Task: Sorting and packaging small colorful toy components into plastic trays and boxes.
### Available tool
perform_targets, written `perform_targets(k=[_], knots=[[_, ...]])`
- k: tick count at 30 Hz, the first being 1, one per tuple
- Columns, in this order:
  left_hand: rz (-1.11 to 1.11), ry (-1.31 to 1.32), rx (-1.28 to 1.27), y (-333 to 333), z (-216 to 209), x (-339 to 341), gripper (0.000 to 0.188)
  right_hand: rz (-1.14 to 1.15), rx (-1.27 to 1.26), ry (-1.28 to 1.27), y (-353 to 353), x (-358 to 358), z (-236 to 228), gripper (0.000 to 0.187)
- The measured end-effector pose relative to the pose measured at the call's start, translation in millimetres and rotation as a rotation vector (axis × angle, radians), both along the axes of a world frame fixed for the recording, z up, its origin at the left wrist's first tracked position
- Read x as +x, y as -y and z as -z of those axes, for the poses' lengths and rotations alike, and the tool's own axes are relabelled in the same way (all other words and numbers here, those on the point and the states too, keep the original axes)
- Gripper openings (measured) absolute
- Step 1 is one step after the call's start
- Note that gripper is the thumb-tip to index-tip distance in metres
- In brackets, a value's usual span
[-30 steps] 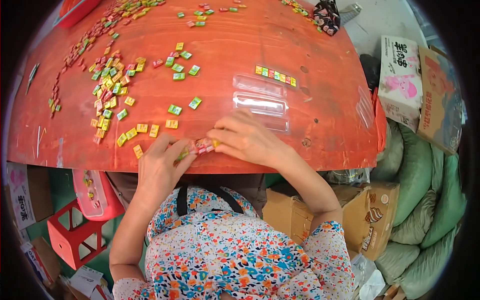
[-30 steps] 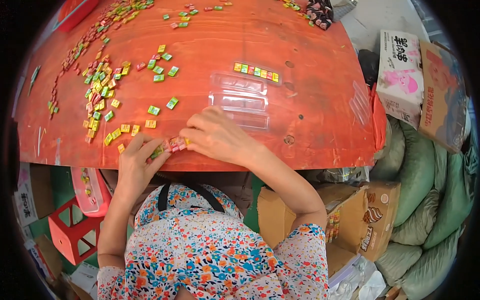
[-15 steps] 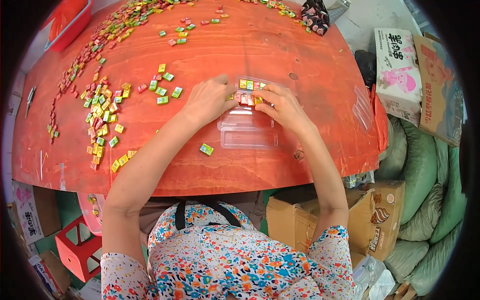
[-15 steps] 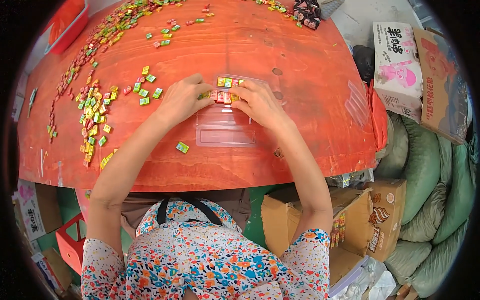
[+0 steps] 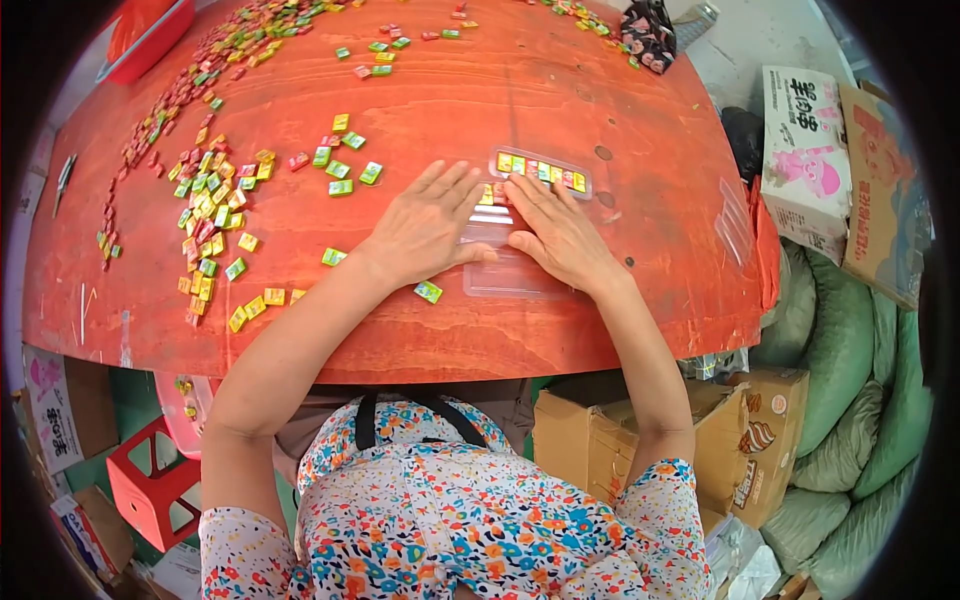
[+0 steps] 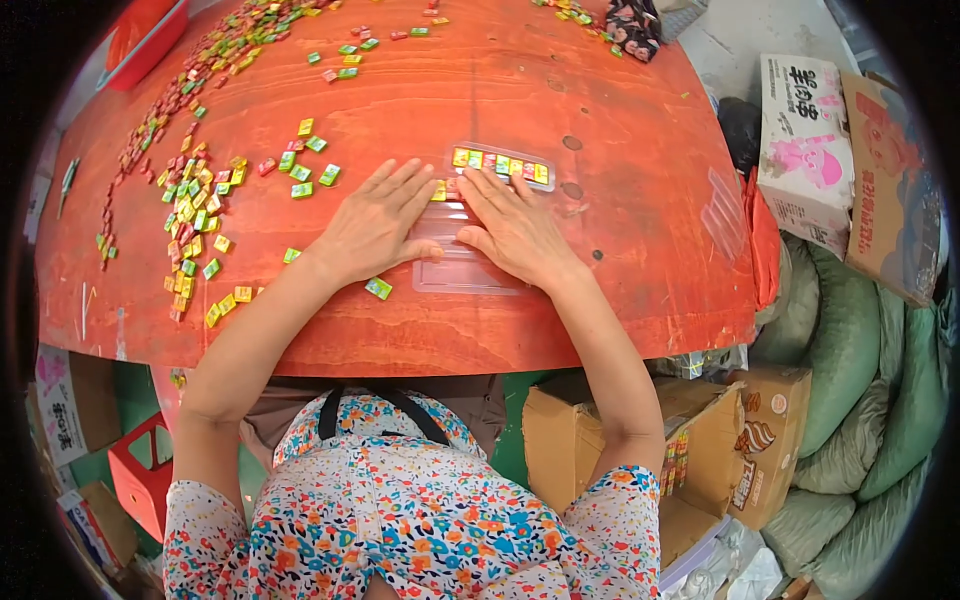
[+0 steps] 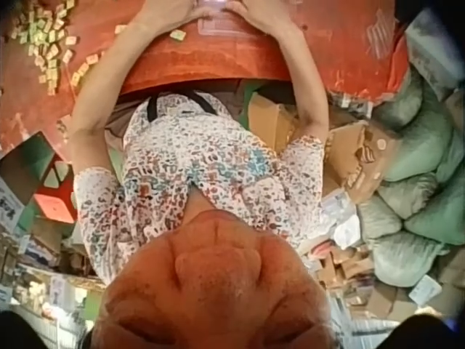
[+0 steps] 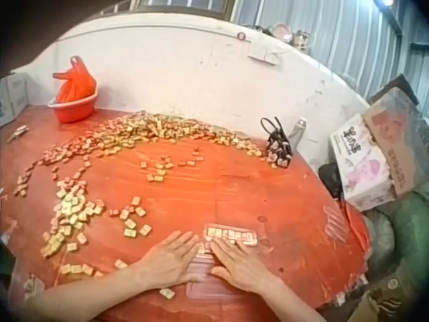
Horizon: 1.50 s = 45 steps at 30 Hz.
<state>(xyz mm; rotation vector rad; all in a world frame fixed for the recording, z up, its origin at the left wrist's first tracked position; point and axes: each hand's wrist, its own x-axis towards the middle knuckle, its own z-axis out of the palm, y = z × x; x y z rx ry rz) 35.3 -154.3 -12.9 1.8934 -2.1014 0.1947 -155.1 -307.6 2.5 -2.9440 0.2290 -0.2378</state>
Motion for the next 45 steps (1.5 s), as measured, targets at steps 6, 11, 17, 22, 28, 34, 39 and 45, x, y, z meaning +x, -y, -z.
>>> perform_targets(k=[6, 11, 17, 22, 28, 34, 39, 45], knots=[[-0.042, -0.134, 0.027, -8.7, 2.6, -4.4, 0.086, 0.018, -0.153, -0.064, -6.6, 2.9, -10.6, 0.065], [-0.114, -0.157, -0.013, -40.8, -2.5, -10.8, 0.083, -0.005, -0.334, -0.119, -14.9, 11.9, -24.9, 0.066], [-0.230, -0.263, -0.081, -126.9, -12.4, -14.8, 0.076, 0.007, -0.127, -0.024, -9.6, 11.4, -17.8, 0.056], [-0.281, -0.308, -0.125, -174.3, -16.8, -8.8, 0.071, 0.012, -0.206, -0.002, -17.5, 13.0, -13.9, 0.056], [-0.661, -0.132, -0.291, -177.4, -1.9, 75.8, 0.053, 0.090, -0.302, -0.142, -46.0, 55.7, -46.9, 0.049], [-0.750, 0.106, -0.239, -148.9, 9.7, 120.5, 0.038, -0.178, -0.092, 0.161, -93.6, 187.3, -12.4, 0.036], [-0.661, 0.087, -0.274, -153.0, 10.0, 119.4, 0.028, -0.226, -0.188, 0.203, -105.4, 236.0, 1.3, 0.026], [-0.580, -0.168, -0.395, -173.0, -20.6, 88.3, 0.018, -0.380, -0.122, 0.117, -124.9, 188.5, -25.6, 0.021]])
